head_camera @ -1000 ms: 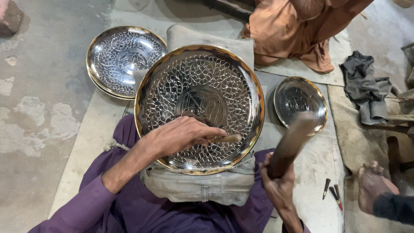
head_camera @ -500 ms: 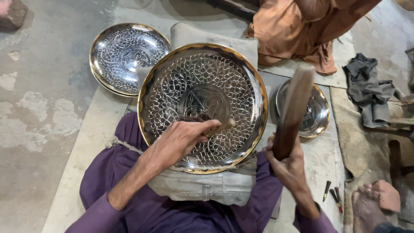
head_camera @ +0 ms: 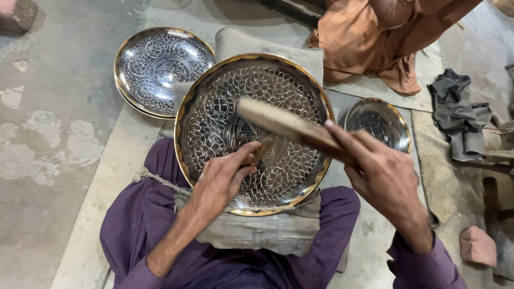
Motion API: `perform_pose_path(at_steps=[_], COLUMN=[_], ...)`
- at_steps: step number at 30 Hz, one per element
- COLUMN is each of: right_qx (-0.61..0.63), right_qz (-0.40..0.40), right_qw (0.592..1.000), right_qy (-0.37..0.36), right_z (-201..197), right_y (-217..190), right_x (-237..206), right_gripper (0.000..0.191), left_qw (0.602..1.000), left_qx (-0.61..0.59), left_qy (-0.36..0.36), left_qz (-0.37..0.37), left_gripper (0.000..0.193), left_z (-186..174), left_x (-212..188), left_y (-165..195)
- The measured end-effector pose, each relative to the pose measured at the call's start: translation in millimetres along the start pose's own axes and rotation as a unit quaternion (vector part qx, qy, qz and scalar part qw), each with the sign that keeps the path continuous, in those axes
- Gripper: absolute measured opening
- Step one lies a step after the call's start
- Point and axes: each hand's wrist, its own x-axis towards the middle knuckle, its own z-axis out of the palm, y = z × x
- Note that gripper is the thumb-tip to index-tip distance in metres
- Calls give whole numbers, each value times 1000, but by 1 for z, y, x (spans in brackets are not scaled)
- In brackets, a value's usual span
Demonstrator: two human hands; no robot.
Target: The person sits cross-legged on the floor with a decorative metal tray on their lap, holds a small chisel against the tray surface, and strikes the chisel with a wooden mallet to engrave an ornamental pattern, repeatedly repositioning the chisel across the tray.
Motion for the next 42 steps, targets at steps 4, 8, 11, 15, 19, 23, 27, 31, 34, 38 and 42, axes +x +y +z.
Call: perform_pose_path(at_steps=[4, 8, 11, 15, 19, 23, 27, 31, 34, 38, 42], right_qx=[-61, -50, 44, -50, 92, -122, -111, -115, -69, -79, -101], right_qz=[-35, -69, -87, -156, -163, -144, -134, -120, -124, -144, -164], right_qw=[997, 996, 995, 986, 980, 982, 984, 986, 990, 986, 980], right_qy=[-15, -7, 25, 10, 69, -24, -35, -18, -6, 32, 48], right_z=[-6, -12, -17, -25, -32, -37, -38, -41, -43, -46, -46], right_y=[-13, -26, -33, -45, -58, -64, -63, -59, -57, -59, -62], right_x=[16, 30, 41, 50, 52, 54, 53, 48, 47, 48, 49], right_gripper=[68, 67, 61, 53, 72, 64, 60, 64, 66, 73, 72], left_qw=[996, 989, 981, 972, 967, 966, 969, 970, 967, 967, 964], left_qx=[-20, -15, -19, -42, -41, -39, -38, -47, -52, -35, -34], left_qy=[64, 131, 180, 214, 213, 196, 194, 205, 198, 214, 214], left_qz=[-62, -75, -77, -88, -134, -165, -151, -123, -149, -136, -156], left_gripper=[46, 48, 47, 46, 36, 35, 36, 36, 33, 35, 38], left_z=[8, 17, 24, 26, 24, 24, 23, 20, 19, 20, 20], left_x=[-9, -16, -19, -26, -27, -23, -23, -21, -22, -20, -19], left_y=[-1, 2, 8, 14, 14, 10, 9, 8, 9, 12, 15])
